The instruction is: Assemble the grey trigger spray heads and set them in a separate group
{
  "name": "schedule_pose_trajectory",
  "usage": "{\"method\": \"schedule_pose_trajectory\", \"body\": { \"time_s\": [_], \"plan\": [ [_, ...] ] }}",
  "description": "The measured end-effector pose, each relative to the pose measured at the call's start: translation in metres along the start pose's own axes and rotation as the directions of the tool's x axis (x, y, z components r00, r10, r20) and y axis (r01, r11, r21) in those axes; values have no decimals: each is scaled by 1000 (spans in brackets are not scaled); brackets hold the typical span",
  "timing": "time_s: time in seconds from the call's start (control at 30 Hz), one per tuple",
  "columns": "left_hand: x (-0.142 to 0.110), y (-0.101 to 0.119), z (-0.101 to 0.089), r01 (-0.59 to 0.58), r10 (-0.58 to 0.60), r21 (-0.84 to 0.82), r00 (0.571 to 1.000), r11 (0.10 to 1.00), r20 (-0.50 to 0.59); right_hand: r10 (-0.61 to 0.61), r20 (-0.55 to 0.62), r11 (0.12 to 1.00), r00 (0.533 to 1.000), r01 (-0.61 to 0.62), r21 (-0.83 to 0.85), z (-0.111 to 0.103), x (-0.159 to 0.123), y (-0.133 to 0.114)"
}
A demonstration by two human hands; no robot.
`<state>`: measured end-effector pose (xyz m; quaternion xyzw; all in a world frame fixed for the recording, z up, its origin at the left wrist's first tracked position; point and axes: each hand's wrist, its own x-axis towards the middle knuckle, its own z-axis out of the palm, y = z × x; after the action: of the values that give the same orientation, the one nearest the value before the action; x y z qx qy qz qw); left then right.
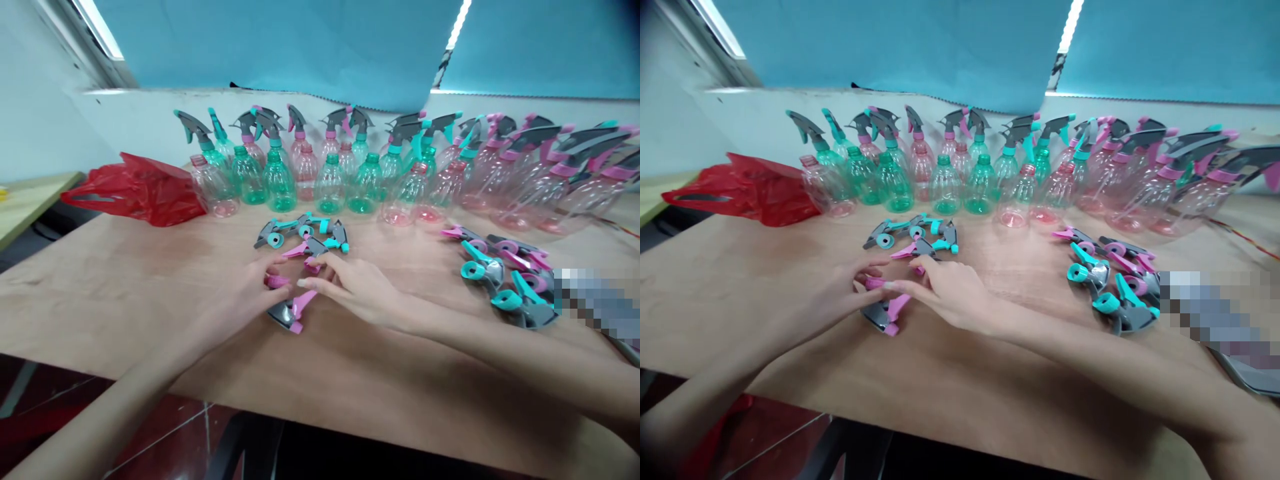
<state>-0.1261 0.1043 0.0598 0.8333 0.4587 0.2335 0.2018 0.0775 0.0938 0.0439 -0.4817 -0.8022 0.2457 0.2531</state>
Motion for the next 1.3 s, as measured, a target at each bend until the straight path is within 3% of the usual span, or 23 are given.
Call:
{"method": "schedule_pose_trajectory", "body": {
  "time_s": [0.07, 0.17, 0.3, 0.47, 0.57, 0.7, 0.83, 0.97, 1.1, 1.17, 1.3],
  "plan": [
    [-3, 18, -6, 52, -49, -33, 994, 998, 93, -11, 75, 972, 997, -7, 235, -10, -1, 3],
    [-4, 39, -6, -39, 44, -128, 998, 991, 40, -62, 141, 877, 988, -14, 481, -29, -5, 15],
    [6, 49, 14, -176, 173, -221, 984, 959, -31, -11, 148, 881, 989, -61, 470, -55, -19, 32],
    [28, 49, 53, -225, 247, -341, 969, 913, 24, 30, 296, 902, 955, -154, 404, -82, -37, 43],
    [37, 50, 72, -353, 361, -284, 932, 892, -27, 101, 261, 905, 960, -198, 377, -89, -44, 52],
    [43, 47, 89, -501, 491, -158, 865, 851, -102, 120, 269, 920, 956, -209, 332, -87, -50, 69],
    [45, 38, 99, -532, 513, -79, 839, 843, -179, 8, 150, 990, 989, -29, 135, -74, -47, 78],
    [48, 29, 95, -566, 565, 48, 805, 823, -180, -195, 104, 981, 975, 196, 2, -59, -39, 79],
    [55, 24, 86, -656, 665, 124, 714, 745, -219, -222, 25, 974, 975, 221, 44, -47, -36, 81],
    [57, 23, 84, -640, 663, 172, 718, 749, -212, -169, -35, 978, 985, 173, 117, -41, -36, 83],
    [58, 23, 82, -572, 606, 222, 783, 790, -141, -79, -119, 968, 990, 105, 228, -32, -37, 85]
  ]
}}
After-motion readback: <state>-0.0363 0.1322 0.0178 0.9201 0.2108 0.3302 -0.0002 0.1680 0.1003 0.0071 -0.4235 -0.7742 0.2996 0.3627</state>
